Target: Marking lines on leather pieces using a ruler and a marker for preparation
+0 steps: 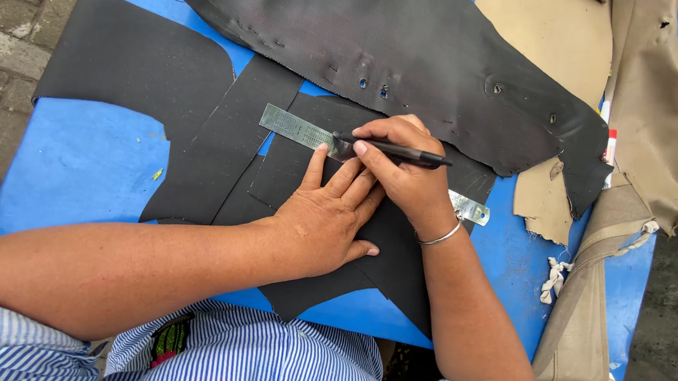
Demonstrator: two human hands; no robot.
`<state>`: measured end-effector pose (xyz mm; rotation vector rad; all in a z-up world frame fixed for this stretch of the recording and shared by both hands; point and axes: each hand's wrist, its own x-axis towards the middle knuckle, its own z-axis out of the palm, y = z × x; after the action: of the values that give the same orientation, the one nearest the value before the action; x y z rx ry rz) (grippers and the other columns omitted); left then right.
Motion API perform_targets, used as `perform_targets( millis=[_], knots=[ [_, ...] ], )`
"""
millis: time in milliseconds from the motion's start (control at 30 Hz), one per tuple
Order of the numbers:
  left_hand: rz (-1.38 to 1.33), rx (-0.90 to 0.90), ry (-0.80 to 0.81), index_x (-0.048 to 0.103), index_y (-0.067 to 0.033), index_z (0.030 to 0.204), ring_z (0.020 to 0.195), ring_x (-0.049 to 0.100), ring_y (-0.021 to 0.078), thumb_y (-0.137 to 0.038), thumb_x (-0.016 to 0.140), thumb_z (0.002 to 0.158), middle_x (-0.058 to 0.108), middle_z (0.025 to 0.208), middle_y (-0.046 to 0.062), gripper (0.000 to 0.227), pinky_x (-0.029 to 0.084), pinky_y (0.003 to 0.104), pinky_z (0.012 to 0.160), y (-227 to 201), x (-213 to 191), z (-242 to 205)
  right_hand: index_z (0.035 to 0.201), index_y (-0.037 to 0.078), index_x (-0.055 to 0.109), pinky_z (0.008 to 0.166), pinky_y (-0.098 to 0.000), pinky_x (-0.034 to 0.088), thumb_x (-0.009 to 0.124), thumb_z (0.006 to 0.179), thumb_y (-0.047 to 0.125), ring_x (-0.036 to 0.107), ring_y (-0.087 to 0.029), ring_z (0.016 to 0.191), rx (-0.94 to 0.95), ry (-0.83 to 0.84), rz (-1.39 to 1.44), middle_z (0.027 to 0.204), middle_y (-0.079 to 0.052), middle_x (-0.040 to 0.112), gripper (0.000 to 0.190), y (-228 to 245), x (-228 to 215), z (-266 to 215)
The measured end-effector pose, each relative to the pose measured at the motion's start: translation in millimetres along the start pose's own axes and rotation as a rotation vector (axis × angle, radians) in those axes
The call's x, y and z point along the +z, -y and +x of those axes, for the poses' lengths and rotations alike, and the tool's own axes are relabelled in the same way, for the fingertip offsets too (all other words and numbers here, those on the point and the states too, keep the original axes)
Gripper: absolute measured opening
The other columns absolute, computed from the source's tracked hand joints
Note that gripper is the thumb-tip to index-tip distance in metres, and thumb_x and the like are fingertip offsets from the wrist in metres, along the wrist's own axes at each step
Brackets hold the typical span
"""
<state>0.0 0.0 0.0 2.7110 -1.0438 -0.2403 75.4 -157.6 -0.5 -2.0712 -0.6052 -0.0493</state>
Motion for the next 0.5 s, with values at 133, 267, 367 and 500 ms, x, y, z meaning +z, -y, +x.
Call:
perform_targets(
  millis=[133, 267, 367, 500],
  knots=[
    [-0.010, 0.003, 0.041, 0.030, 0.0001, 0.155, 0.146, 0.009, 0.0468, -0.061, 0.041, 0.100, 0.023, 0.155, 0.027, 0.083, -0.003, 0.076, 0.111, -1.3, 8.7, 2.9, 0.106, 0.011, 0.077, 0.098, -0.0387, 0.045, 0.076, 0.093, 0.020, 0.067, -0.025, 0.098, -0.039, 0.056, 0.042, 0.096, -0.005, 0.077, 0.016, 20.4, 5.4, -0.2],
    [-0.032, -0.005, 0.045, 0.028, -0.0009, 0.156, 0.146, 0.009, 0.0446, -0.061, 0.042, 0.100, 0.022, 0.156, 0.026, 0.083, -0.003, 0.076, 0.111, 0.1, 0.6, 0.2, 0.112, 0.005, 0.075, 0.100, -0.0428, 0.043, 0.065, 0.097, 0.026, 0.067, -0.029, 0.102, -0.069, 0.116, 0.084, 0.099, -0.011, 0.075, 0.027, 14.2, -2.0, -1.3],
    [-0.023, 0.004, 0.043, 0.028, -0.0003, 0.155, 0.146, 0.011, 0.0439, -0.060, 0.041, 0.100, 0.022, 0.156, 0.026, 0.082, -0.003, 0.076, 0.111, 1.8, -3.3, 0.2, 0.115, 0.006, 0.075, 0.101, -0.0404, 0.044, 0.062, 0.097, 0.027, 0.067, -0.026, 0.101, -0.012, 0.100, 0.100, 0.098, -0.010, 0.074, 0.031, 9.6, -3.4, -3.8],
    [-0.022, -0.004, 0.054, 0.029, -0.0001, 0.155, 0.146, 0.011, 0.0433, -0.059, 0.040, 0.101, 0.023, 0.156, 0.025, 0.081, -0.003, 0.076, 0.111, 1.1, -6.3, 0.1, 0.107, 0.003, 0.064, 0.094, -0.0391, 0.049, 0.064, 0.093, 0.016, 0.066, -0.022, 0.091, 0.113, 0.047, 0.262, 0.092, -0.015, 0.074, 0.019, 10.7, 7.2, -4.9]
  ],
)
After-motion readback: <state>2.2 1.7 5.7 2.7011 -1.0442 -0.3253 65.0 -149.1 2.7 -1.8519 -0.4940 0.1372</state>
